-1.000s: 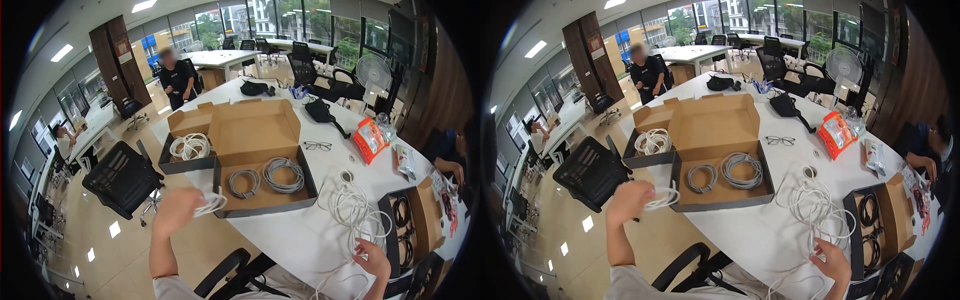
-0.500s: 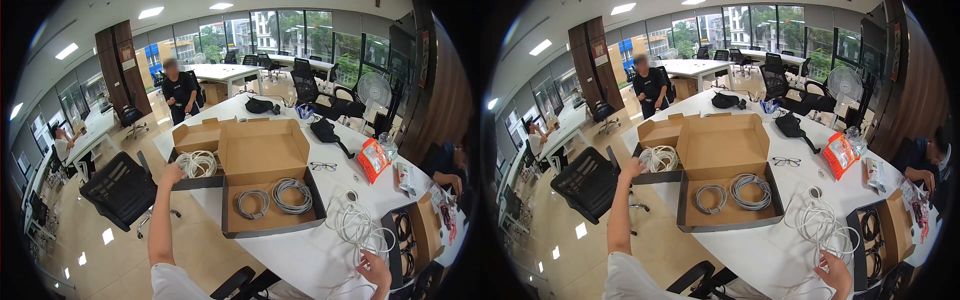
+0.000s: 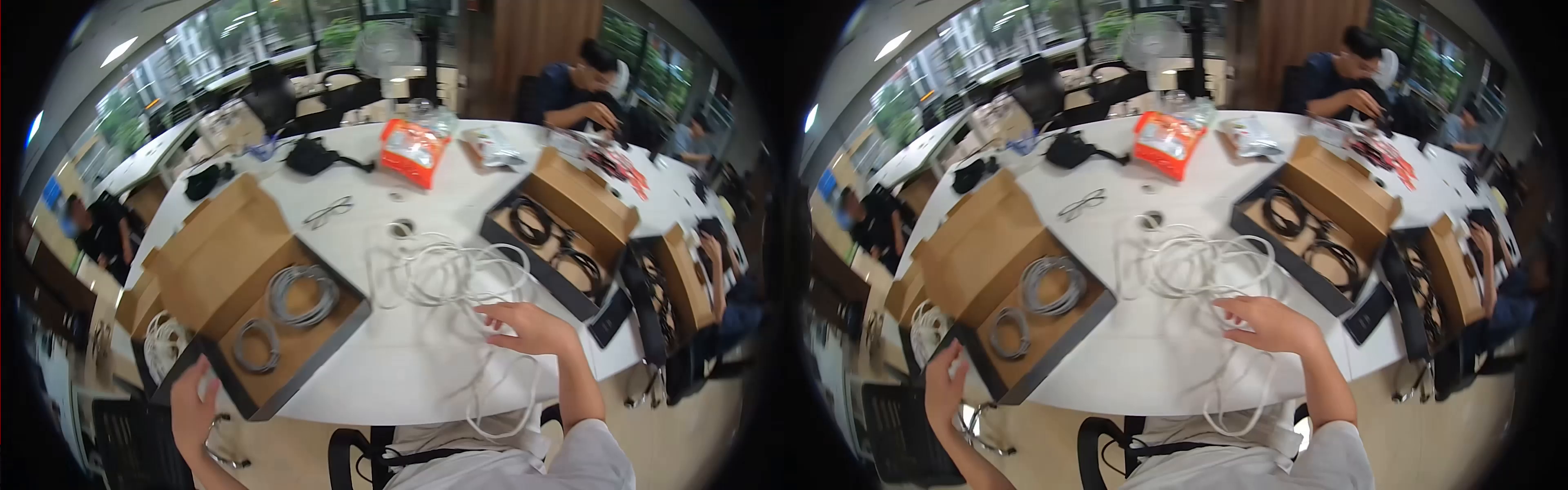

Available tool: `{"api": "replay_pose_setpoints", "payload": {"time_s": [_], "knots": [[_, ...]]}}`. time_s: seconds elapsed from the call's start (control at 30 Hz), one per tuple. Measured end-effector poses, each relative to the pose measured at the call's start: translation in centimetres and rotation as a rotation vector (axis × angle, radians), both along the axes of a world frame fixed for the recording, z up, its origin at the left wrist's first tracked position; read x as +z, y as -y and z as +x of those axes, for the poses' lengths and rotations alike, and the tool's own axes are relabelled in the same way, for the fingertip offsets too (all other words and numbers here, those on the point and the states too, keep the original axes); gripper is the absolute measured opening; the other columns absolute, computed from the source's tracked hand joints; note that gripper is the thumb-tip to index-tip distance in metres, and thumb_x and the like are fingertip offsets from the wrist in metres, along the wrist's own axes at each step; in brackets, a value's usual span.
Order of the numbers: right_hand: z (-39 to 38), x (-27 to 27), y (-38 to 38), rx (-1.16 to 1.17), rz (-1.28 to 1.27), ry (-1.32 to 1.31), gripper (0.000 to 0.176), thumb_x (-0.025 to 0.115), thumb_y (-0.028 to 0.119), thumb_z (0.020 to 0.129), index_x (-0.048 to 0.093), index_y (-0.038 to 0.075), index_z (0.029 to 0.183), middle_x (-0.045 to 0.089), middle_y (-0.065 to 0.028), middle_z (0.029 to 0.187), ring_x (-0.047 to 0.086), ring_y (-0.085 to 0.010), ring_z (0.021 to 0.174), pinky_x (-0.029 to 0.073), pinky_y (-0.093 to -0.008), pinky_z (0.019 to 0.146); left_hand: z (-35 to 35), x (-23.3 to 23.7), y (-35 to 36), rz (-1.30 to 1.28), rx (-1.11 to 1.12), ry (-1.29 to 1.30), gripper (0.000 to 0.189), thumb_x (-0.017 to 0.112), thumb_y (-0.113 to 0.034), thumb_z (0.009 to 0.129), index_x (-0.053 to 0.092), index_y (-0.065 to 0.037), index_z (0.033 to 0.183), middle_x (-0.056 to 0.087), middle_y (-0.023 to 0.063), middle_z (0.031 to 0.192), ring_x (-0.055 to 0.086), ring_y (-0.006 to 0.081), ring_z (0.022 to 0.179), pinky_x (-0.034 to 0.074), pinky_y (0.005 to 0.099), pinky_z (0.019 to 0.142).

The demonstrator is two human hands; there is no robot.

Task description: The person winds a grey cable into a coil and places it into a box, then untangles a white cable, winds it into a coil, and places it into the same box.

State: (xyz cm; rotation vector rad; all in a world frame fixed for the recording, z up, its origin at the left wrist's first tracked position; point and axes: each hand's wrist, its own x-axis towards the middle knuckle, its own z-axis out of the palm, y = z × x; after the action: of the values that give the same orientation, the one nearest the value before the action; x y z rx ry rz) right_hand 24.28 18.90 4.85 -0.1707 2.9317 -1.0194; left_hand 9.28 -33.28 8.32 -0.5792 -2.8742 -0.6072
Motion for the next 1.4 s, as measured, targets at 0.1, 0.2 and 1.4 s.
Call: {"api": "replay_pose_setpoints", "payload": {"time_s": [0.1, 0.2, 1.4], "knots": [[1.5, 0.1, -0.9, -0.04, -0.073, -0.046, 0.041, 0.067, 0.012, 0.082, 0.055, 0.001, 0.121, 0.065, -0.0156, 0.095, 0.064, -0.0301, 0.085, 0.051, -0.0368, 0.076, 2.4, 2.1, -8.0, -0.091, -0.258, 0.05, 0.044, 0.068, -0.017, 0.08, 0.058, 0.001, 0.119, 0.063, 0.0196, 0.107, 0.059, 0.0375, 0.1, 0.047, 0.04, 0.086], [3.2, 0.0, -2.5, -0.109, -0.083, -0.136, 0.04, 0.068, 0.007, 0.08, 0.057, 0.002, 0.118, 0.066, -0.0141, 0.09, 0.065, -0.0271, 0.08, 0.052, -0.0347, 0.073, 3.4, 1.7, -14.6, -0.123, -0.465, -0.006, 0.047, 0.069, -0.02, 0.079, 0.057, 0.003, 0.118, 0.064, 0.0195, 0.103, 0.059, 0.0379, 0.095, 0.048, 0.0412, 0.081], [14.6, -3.6, -12.9, -0.837, -0.824, -0.704, 0.024, 0.044, 0.021, 0.099, 0.054, 0.001, 0.089, 0.058, -0.0063, 0.064, 0.055, -0.0112, 0.055, 0.047, -0.0235, 0.054, -6.1, -4.8, -35.8, 0.407, -0.259, -0.312, 0.026, 0.047, 0.005, 0.084, 0.053, 0.001, 0.109, 0.064, 0.0173, 0.097, 0.062, 0.0348, 0.087, 0.048, 0.0394, 0.074]]}}
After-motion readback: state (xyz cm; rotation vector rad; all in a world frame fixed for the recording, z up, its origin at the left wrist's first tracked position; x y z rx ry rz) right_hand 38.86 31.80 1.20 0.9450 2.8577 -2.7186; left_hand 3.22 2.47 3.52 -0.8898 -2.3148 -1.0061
